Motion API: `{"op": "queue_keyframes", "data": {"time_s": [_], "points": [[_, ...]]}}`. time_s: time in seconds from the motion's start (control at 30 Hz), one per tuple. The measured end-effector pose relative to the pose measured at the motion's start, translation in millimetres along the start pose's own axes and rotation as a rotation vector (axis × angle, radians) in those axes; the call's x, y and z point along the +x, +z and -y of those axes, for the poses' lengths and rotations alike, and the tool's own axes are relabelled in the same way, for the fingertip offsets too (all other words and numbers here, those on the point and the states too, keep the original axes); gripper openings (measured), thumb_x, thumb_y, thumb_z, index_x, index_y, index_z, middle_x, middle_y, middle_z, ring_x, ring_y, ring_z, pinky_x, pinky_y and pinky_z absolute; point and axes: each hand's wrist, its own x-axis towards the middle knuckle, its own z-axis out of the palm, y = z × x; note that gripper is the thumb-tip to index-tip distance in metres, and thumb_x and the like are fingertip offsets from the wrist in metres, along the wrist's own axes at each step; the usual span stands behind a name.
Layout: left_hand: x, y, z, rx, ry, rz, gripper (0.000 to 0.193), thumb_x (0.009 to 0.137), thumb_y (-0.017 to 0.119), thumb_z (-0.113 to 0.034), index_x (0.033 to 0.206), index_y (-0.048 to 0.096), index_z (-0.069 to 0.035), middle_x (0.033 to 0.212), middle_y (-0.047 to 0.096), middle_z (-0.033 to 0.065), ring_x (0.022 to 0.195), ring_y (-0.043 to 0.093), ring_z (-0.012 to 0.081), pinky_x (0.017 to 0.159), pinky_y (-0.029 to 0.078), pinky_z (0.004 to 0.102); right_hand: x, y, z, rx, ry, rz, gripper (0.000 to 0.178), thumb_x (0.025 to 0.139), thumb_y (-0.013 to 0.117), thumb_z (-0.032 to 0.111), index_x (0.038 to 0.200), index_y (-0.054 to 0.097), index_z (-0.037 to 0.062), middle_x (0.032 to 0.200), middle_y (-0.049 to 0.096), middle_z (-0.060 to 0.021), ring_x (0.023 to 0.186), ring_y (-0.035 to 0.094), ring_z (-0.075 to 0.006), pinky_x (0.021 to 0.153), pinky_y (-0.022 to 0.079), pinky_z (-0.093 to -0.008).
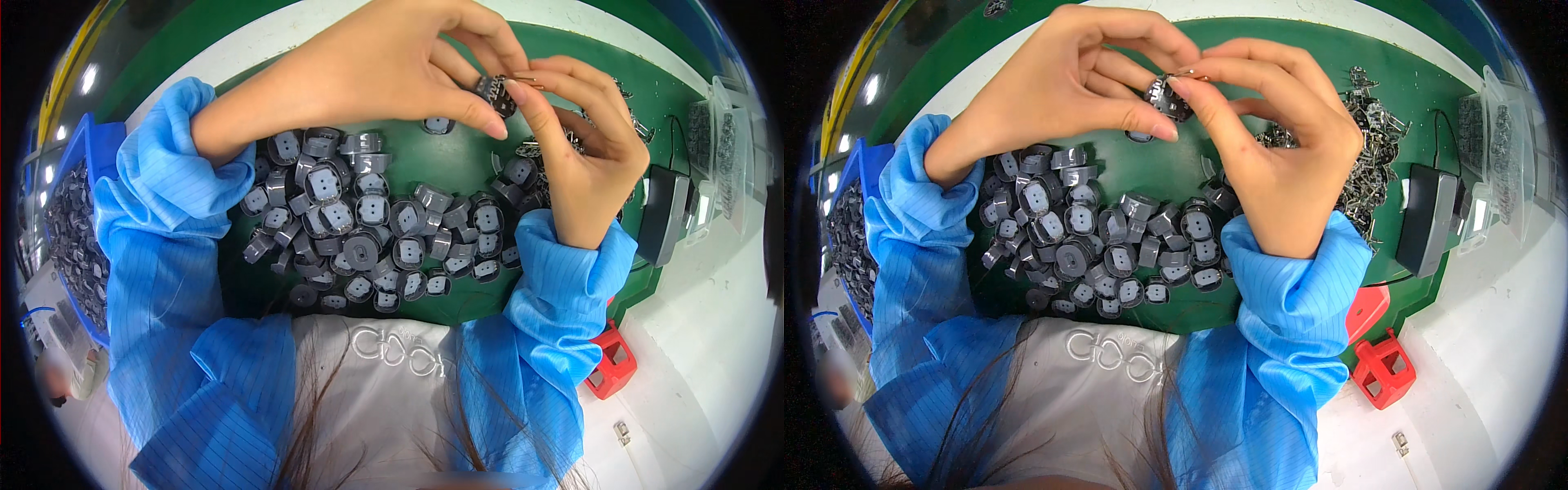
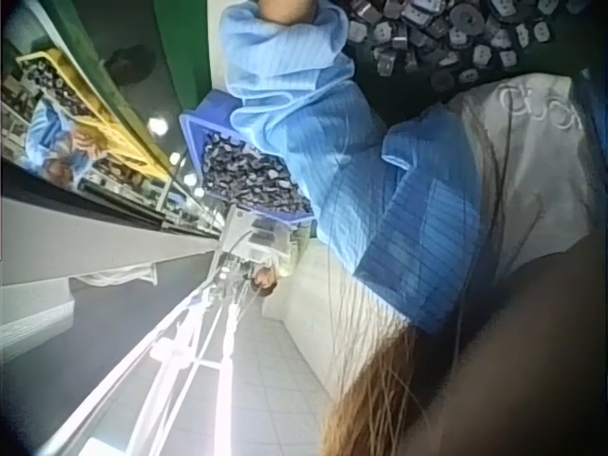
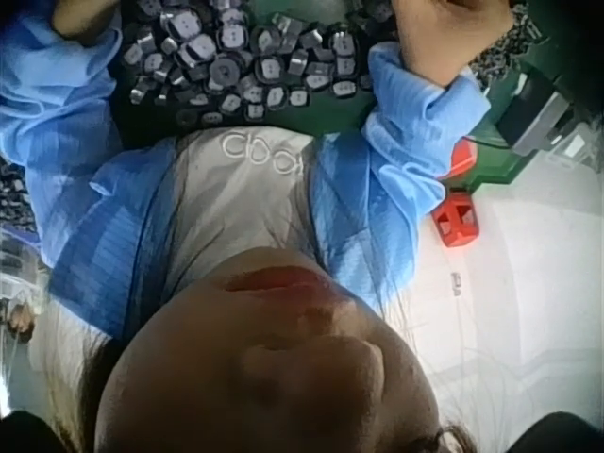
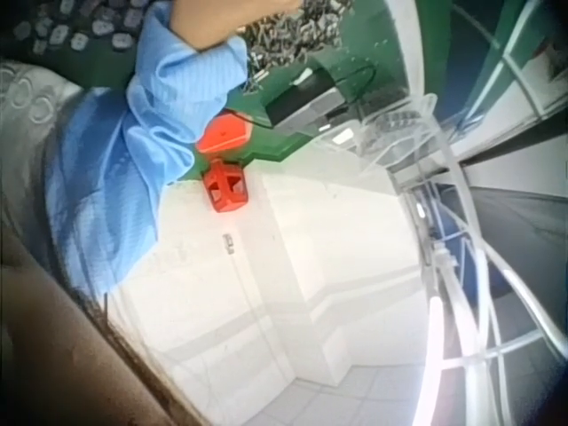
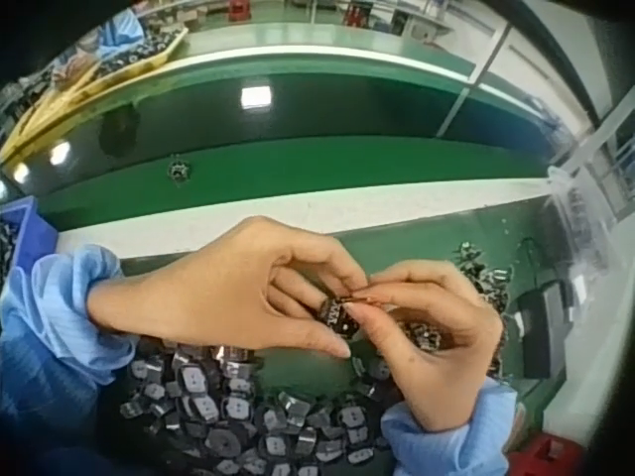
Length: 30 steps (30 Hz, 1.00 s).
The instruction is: The person assembles electrical plugs by hand, picking up a grey plastic housing and a metal prong component, fitting the prongs into the housing, and placing the assembled unit onto the table.
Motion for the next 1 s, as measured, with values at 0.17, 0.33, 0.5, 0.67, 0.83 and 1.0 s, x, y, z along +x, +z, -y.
{"op": "queue_keyframes", "data": {"time_s": [0.17,0.33,0.5,0.67,0.83,1.0], "points": [[6,-6,9,0.006,-0.027,0.051,0.035,0.079,0.077,0.003,0.110,0.059,0.007,0.099,0.068,0.0182,0.091,0.071,0.0201,0.078,0.061,0.0261,-2,2,0,-0.004,-0.043,-0.061,0.016,0.077,0.076,-0.005,0.092,0.072,-0.0008,0.099,0.068,-0.0097,0.087,0.067,-0.0162,0.075,0.058,-0.0274],[23,-15,41,0.057,0.829,0.167,0.028,0.079,0.075,0.005,0.105,0.063,0.008,0.098,0.070,0.0187,0.091,0.071,0.0201,0.079,0.061,0.0283,-1,3,-3,-0.139,-0.190,-0.094,0.017,0.074,0.077,-0.007,0.089,0.073,-0.0012,0.095,0.069,-0.0098,0.083,0.068,-0.0162,0.074,0.058,-0.0269],[23,-11,45,0.071,0.845,0.099,0.026,0.080,0.074,0.006,0.104,0.067,0.008,0.098,0.070,0.0183,0.090,0.071,0.0192,0.079,0.061,0.0285,-7,11,2,-0.397,-0.369,-0.191,0.018,0.069,0.079,-0.008,0.083,0.073,0.0014,0.087,0.070,-0.0072,0.078,0.069,-0.0165,0.068,0.055,-0.0257],[1,1,4,0.048,0.053,-0.060,0.027,0.080,0.074,0.004,0.106,0.068,0.006,0.097,0.071,0.0161,0.089,0.070,0.0165,0.076,0.060,0.0267,-8,13,-5,-0.339,-0.271,-0.194,0.021,0.073,0.077,-0.007,0.092,0.072,0.0021,0.096,0.069,-0.0102,0.086,0.069,-0.0183,0.073,0.056,-0.0281],[-1,-3,24,-0.212,-0.012,-0.021,0.021,0.080,0.072,0.003,0.100,0.067,0.005,0.094,0.071,0.0120,0.085,0.069,0.0124,0.077,0.057,0.0244,-6,17,-3,0.257,0.165,0.094,0.041,0.092,0.058,-0.004,0.132,0.049,-0.0028,0.119,0.062,-0.0159,0.111,0.062,-0.0215,0.094,0.050,-0.0305],[-1,5,-3,-0.072,0.048,-0.128,0.023,0.079,0.070,0.002,0.101,0.064,0.004,0.097,0.070,0.0112,0.081,0.067,0.0103,0.077,0.055,0.0233,-8,21,-10,0.303,0.138,0.054,0.029,0.087,0.062,-0.005,0.116,0.060,-0.0024,0.102,0.070,-0.0156,0.085,0.071,-0.0211,0.078,0.057,-0.0313]]}}
